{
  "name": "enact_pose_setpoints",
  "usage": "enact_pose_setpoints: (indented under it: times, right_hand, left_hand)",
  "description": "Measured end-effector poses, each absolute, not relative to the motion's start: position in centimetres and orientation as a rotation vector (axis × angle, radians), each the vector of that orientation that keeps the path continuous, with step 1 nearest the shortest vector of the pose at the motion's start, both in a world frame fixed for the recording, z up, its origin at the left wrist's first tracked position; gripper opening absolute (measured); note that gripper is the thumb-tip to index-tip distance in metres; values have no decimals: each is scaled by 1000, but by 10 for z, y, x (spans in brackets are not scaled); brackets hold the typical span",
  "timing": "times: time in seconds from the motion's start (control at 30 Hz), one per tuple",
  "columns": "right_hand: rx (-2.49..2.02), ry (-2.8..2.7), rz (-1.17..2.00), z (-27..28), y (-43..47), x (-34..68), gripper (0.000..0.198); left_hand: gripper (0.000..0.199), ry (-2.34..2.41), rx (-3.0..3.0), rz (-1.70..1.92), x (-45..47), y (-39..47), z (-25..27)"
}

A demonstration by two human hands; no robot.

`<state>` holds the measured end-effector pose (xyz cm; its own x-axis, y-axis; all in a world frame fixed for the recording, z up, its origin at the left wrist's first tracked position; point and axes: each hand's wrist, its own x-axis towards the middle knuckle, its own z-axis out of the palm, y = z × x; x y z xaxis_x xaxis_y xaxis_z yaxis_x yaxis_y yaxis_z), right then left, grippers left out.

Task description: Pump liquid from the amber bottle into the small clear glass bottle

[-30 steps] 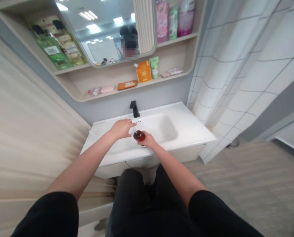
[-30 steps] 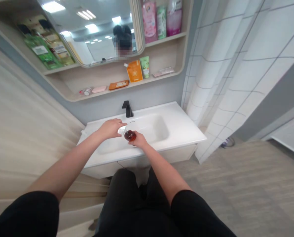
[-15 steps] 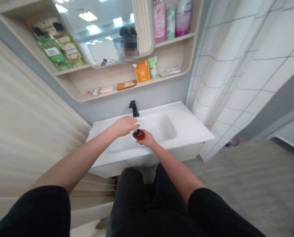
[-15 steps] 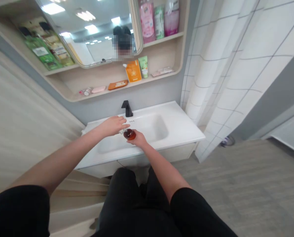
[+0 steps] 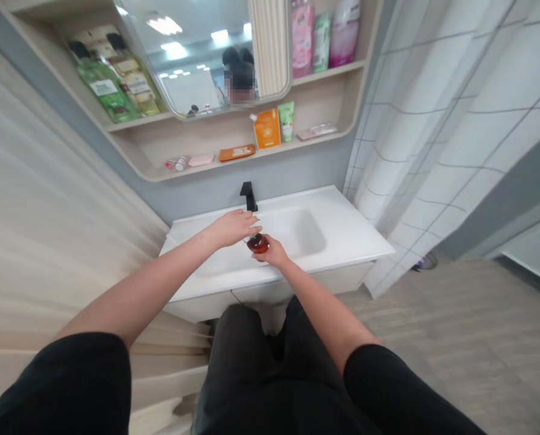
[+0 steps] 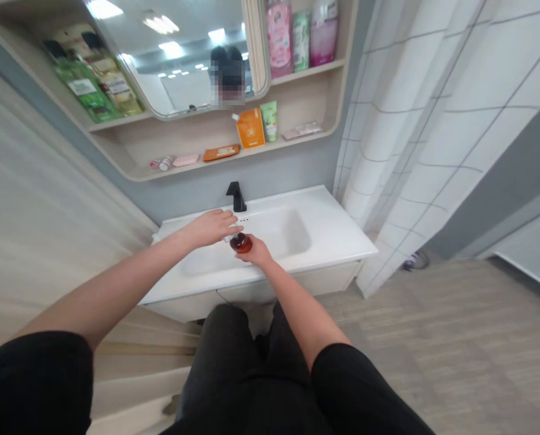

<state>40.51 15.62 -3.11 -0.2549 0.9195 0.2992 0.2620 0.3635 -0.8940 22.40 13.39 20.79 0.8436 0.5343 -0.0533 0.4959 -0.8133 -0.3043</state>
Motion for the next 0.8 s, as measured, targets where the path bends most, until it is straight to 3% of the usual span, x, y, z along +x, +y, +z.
enact_pose_setpoints:
  times: [0.17,0.8]
  right_hand:
    - [-1019,-1717,909,-37,159,404,77]
    - [-990,-1689,975,-33,156,405,80]
  left_hand:
    - [41,-645,-2650,224,224,132,211]
    - [77,-1041,-2690,292,213,151,206]
